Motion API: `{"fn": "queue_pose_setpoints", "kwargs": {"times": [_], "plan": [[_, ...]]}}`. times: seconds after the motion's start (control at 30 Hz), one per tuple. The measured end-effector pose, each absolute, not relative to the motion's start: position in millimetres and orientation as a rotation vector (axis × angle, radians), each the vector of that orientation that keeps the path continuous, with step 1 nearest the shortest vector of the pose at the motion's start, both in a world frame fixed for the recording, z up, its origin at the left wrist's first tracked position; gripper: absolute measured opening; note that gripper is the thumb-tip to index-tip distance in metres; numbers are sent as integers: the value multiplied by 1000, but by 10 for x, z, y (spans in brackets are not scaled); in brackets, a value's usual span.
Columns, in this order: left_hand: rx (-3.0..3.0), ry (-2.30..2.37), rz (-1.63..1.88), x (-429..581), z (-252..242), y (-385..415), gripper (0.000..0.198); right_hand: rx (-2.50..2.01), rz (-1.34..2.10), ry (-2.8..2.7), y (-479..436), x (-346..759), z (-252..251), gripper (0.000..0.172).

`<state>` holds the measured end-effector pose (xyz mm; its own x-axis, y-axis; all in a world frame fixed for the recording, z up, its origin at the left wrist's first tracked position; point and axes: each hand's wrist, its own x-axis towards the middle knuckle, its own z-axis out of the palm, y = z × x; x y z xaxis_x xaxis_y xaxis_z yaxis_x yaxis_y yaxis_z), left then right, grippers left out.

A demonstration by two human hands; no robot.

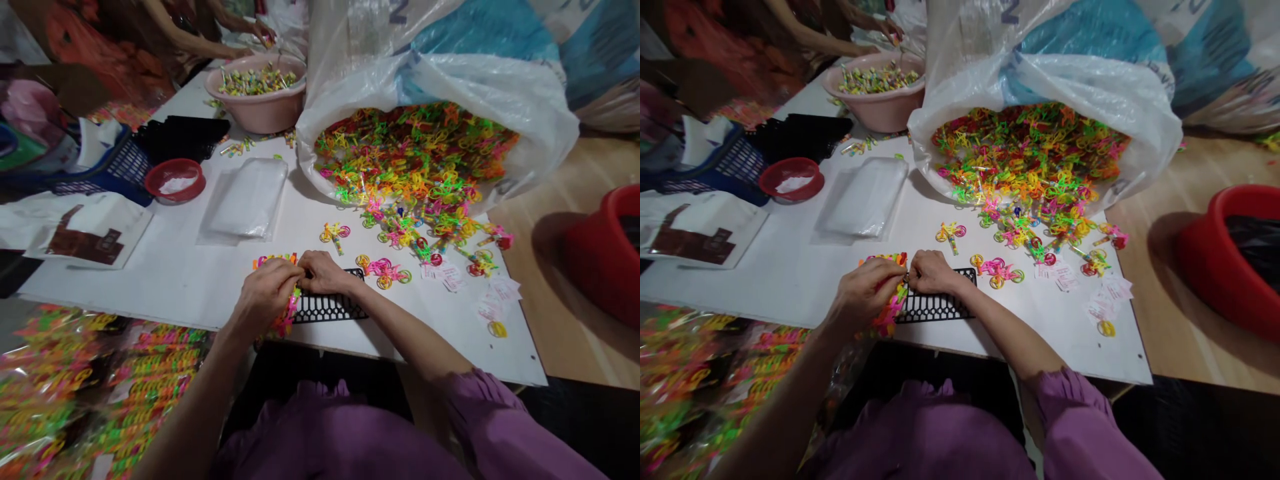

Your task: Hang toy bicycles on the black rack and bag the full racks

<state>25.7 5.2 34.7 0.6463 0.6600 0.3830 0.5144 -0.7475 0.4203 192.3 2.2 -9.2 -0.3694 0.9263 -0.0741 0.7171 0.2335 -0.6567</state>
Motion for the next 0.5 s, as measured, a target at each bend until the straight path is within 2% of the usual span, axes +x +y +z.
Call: {"fn": "queue_pose_setpoints", "kwargs": {"times": [0.13, 0.33, 0.5], "plan": [[2559, 922, 748, 248, 358, 58, 18, -1451, 1199, -1883, 132, 2036, -81, 11], [2534, 958, 731, 252, 375, 40, 18, -1645, 721, -1717, 351, 2158, 123, 28], [2556, 933, 752, 242, 358, 40, 17, -2312, 496, -1667, 112, 2343, 147, 31]]}}
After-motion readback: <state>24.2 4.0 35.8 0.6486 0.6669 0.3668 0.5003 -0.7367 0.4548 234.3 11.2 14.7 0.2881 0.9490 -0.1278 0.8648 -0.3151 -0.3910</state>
